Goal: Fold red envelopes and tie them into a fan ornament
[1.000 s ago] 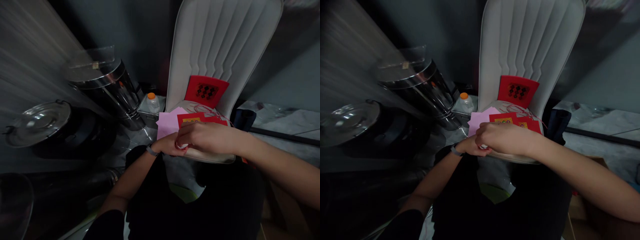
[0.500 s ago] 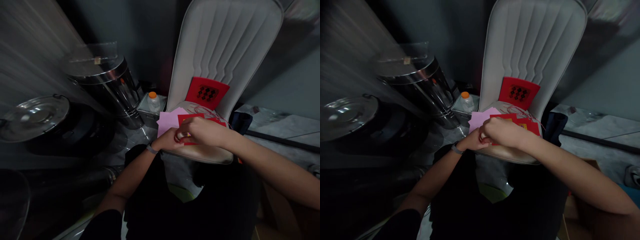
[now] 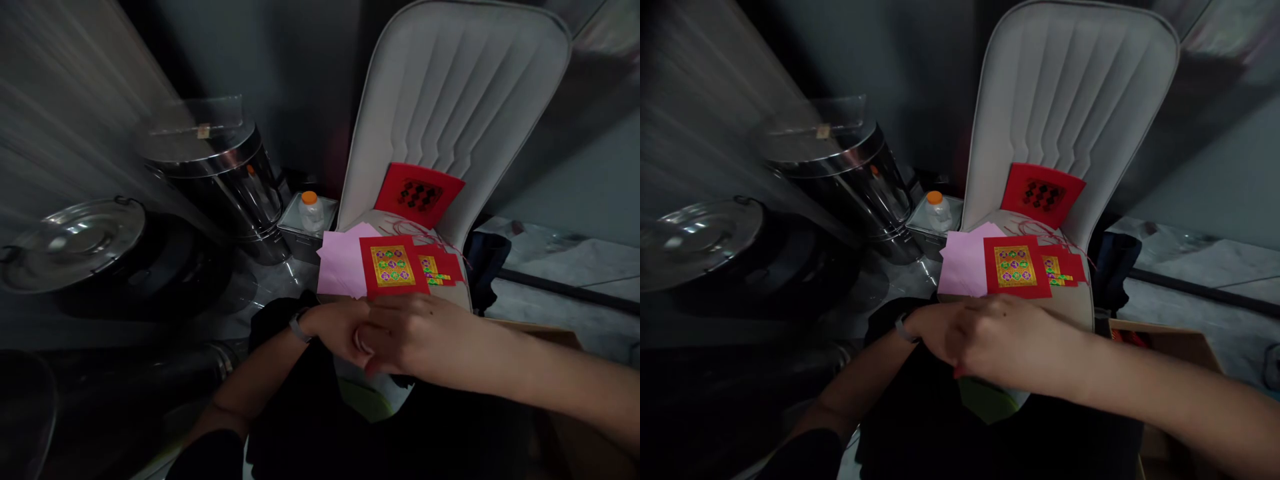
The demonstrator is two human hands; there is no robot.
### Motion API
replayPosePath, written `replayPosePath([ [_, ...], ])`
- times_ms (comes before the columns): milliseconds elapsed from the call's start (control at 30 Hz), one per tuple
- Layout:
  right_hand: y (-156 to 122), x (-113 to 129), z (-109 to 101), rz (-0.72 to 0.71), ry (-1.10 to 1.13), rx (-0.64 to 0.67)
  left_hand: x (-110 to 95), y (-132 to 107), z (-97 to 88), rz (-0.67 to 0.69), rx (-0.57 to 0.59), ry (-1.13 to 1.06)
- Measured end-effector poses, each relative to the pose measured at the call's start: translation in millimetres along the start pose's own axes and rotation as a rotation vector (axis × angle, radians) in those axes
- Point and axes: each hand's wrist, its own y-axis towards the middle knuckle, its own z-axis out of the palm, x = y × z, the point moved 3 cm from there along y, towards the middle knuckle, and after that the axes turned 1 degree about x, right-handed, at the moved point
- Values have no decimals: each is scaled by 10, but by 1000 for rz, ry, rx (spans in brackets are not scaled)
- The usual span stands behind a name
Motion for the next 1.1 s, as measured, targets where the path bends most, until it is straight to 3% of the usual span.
replayPosePath([
  [100,47,-104,118,401,-90,54,-75,56,26,33,183,-64],
  [167,24,-205,125,572,-97,64,-84,87,-2,10,208,-138],
  [200,4,-242,104,572,-65,55,-75,94,-28,-19,167,-184],
  [267,-40,-281,35,439,44,22,-47,86,-68,-82,69,-218],
  [367,-74,-305,-21,274,118,9,-28,64,-62,-96,45,-219],
  [533,-2,-410,86,484,-134,111,16,123,-26,-89,70,-128],
  [667,-11,-407,28,394,-52,41,62,143,-42,-141,-23,-168],
  [767,-1,-427,11,372,-2,80,113,121,-52,-174,-43,-148],
  [967,281,-592,200,236,-147,21,293,84,-108,-254,-177,-107],
  [1100,475,-793,342,386,-178,-16,318,101,-191,-236,-294,-62],
])
